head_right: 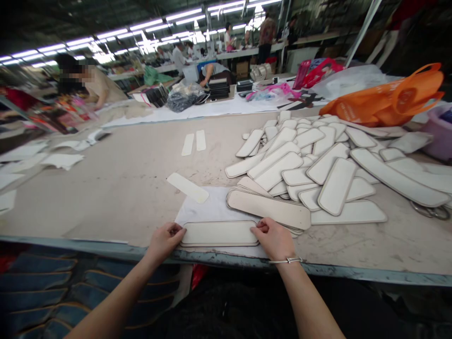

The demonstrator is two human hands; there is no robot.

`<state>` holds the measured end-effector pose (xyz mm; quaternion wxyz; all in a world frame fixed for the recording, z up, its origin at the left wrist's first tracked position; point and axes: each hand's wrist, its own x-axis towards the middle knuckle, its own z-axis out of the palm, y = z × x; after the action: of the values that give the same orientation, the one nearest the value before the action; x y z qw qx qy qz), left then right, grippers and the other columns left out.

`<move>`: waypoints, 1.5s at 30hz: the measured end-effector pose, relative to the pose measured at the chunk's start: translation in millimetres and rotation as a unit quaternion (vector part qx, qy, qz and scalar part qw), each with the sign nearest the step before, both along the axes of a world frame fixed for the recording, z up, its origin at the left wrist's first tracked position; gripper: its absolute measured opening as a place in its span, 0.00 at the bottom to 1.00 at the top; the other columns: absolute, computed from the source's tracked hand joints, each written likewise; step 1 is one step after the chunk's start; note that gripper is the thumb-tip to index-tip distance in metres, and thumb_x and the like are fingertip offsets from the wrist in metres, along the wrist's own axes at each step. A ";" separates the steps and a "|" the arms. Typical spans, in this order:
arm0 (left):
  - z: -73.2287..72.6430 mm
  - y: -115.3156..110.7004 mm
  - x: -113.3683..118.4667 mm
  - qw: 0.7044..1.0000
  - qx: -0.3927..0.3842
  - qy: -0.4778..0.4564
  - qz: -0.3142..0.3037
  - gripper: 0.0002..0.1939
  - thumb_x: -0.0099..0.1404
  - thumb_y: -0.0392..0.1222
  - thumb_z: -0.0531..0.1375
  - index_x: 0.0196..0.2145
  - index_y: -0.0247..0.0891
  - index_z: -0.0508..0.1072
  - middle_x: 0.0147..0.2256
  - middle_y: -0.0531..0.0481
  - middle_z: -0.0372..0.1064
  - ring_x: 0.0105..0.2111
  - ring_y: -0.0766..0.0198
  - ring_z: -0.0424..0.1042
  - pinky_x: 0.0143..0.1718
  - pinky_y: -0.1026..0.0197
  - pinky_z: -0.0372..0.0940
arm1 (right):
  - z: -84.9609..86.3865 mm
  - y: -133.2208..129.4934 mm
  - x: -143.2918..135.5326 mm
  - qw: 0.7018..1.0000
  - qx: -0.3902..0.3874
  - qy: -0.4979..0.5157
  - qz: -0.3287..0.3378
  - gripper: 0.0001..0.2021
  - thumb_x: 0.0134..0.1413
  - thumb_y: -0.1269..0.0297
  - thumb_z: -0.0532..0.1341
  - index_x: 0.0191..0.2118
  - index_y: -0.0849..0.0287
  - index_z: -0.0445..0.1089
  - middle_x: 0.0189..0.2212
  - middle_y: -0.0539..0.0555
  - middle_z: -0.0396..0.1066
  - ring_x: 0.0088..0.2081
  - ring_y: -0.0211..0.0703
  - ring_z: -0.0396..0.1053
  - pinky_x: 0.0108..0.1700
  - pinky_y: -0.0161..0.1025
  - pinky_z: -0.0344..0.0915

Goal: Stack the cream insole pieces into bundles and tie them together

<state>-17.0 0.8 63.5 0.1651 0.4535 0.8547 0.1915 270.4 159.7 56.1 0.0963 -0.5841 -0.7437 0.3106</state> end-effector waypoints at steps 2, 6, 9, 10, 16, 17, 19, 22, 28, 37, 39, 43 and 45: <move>-0.3 -0.5 -1.2 1.000 -0.003 -0.008 0.000 0.13 0.58 0.48 0.54 0.27 0.37 0.71 0.27 0.49 0.69 0.29 0.63 0.68 0.32 0.62 0.59 | 0.2 -0.1 -0.4 1.000 0.000 0.002 0.000 0.09 0.45 0.53 0.61 0.29 0.52 0.70 0.25 0.45 0.73 0.30 0.39 0.70 0.32 0.35 0.58; -0.4 -0.9 -2.2 1.000 -0.009 -0.016 0.000 0.13 0.58 0.49 0.54 0.27 0.38 0.70 0.26 0.50 0.69 0.28 0.63 0.68 0.32 0.62 0.59 | -0.3 -0.4 -0.6 1.000 0.004 0.016 -0.001 0.09 0.45 0.54 0.61 0.28 0.53 0.70 0.26 0.46 0.74 0.29 0.39 0.70 0.31 0.35 0.58; -0.1 0.0 -1.6 1.000 -0.012 -0.015 -0.002 0.13 0.58 0.50 0.54 0.27 0.38 0.70 0.27 0.50 0.69 0.28 0.62 0.68 0.31 0.62 0.59 | -0.1 -0.5 -0.7 1.000 0.004 0.019 -0.004 0.08 0.44 0.54 0.61 0.28 0.52 0.69 0.25 0.46 0.74 0.30 0.39 0.71 0.31 0.35 0.58; 0.1 0.4 -1.3 1.000 -0.013 -0.016 -0.002 0.13 0.57 0.50 0.54 0.27 0.38 0.70 0.27 0.50 0.69 0.28 0.62 0.68 0.31 0.62 0.59 | 0.2 -0.6 -0.7 1.000 0.003 0.019 -0.005 0.08 0.44 0.54 0.61 0.28 0.52 0.69 0.25 0.46 0.74 0.30 0.40 0.71 0.31 0.35 0.58; 0.9 1.4 -1.2 1.000 -0.011 -0.007 -0.005 0.13 0.56 0.50 0.54 0.26 0.38 0.70 0.26 0.51 0.70 0.28 0.62 0.68 0.31 0.63 0.59 | 2.0 -0.9 -0.9 1.000 0.000 0.031 -0.002 0.07 0.44 0.56 0.61 0.29 0.52 0.69 0.25 0.45 0.74 0.30 0.39 0.71 0.32 0.34 0.58; 0.8 1.3 -1.5 1.000 -0.011 -0.008 -0.006 0.13 0.56 0.50 0.54 0.26 0.38 0.70 0.26 0.51 0.70 0.27 0.63 0.68 0.31 0.63 0.59 | 2.0 -0.8 -0.8 1.000 -0.001 0.031 -0.001 0.07 0.44 0.56 0.61 0.28 0.52 0.68 0.25 0.45 0.74 0.30 0.39 0.71 0.32 0.34 0.58; 0.7 1.1 -1.9 1.000 -0.014 -0.008 -0.008 0.13 0.56 0.50 0.54 0.26 0.38 0.70 0.26 0.51 0.69 0.27 0.63 0.68 0.30 0.63 0.59 | 1.8 -0.8 -0.6 0.999 -0.003 0.032 0.001 0.07 0.44 0.57 0.61 0.28 0.53 0.68 0.25 0.44 0.74 0.30 0.38 0.71 0.32 0.34 0.58; 0.6 0.7 -1.8 1.000 -0.020 -0.002 -0.008 0.13 0.56 0.50 0.54 0.26 0.38 0.70 0.26 0.51 0.69 0.27 0.63 0.68 0.31 0.63 0.59 | 1.0 -0.9 -0.3 0.999 0.001 0.033 0.002 0.06 0.45 0.57 0.61 0.28 0.52 0.68 0.25 0.44 0.74 0.30 0.38 0.70 0.32 0.34 0.58; -0.9 -2.4 -1.2 1.000 -0.012 0.015 -0.017 0.13 0.56 0.50 0.55 0.27 0.39 0.70 0.26 0.51 0.68 0.27 0.63 0.68 0.31 0.62 0.59 | 0.2 -1.9 -0.6 1.000 0.007 0.029 0.005 0.06 0.45 0.57 0.61 0.29 0.52 0.69 0.25 0.44 0.74 0.29 0.37 0.70 0.31 0.34 0.57; -8.1 -17.6 -4.1 0.996 0.083 0.017 -0.028 0.12 0.60 0.50 0.56 0.32 0.37 0.68 0.27 0.51 0.66 0.25 0.65 0.67 0.30 0.62 0.63 | -2.9 -1.6 0.5 0.999 0.008 0.037 0.012 0.07 0.45 0.56 0.61 0.29 0.52 0.69 0.26 0.45 0.74 0.29 0.38 0.70 0.31 0.34 0.58; -11.6 -26.3 -4.6 0.987 0.144 0.015 -0.073 0.11 0.62 0.46 0.55 0.33 0.36 0.71 0.36 0.46 0.68 0.29 0.66 0.69 0.32 0.63 0.66 | -2.8 -1.9 0.3 1.000 0.004 0.029 0.011 0.07 0.45 0.56 0.60 0.29 0.52 0.69 0.26 0.45 0.74 0.29 0.38 0.71 0.31 0.34 0.59; -17.9 -41.8 -8.9 0.962 0.202 0.012 -0.185 0.11 0.63 0.41 0.56 0.43 0.38 0.73 0.45 0.41 0.68 0.43 0.61 0.70 0.44 0.60 0.68 | -2.3 -2.0 0.0 1.000 0.007 0.016 0.014 0.08 0.45 0.54 0.60 0.30 0.52 0.69 0.27 0.45 0.74 0.30 0.39 0.71 0.32 0.35 0.59; -19.7 -44.8 -11.3 0.949 0.199 0.022 -0.243 0.12 0.64 0.38 0.56 0.44 0.40 0.74 0.44 0.43 0.69 0.45 0.61 0.70 0.47 0.58 0.67 | -2.5 -1.7 0.0 1.000 0.008 0.009 0.017 0.09 0.45 0.53 0.60 0.30 0.51 0.68 0.27 0.45 0.73 0.31 0.39 0.71 0.33 0.35 0.59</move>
<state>-28.3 -44.0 43.8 0.0945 0.6753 0.6664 0.3017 270.4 158.0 53.6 0.1021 -0.5681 -0.7548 0.3116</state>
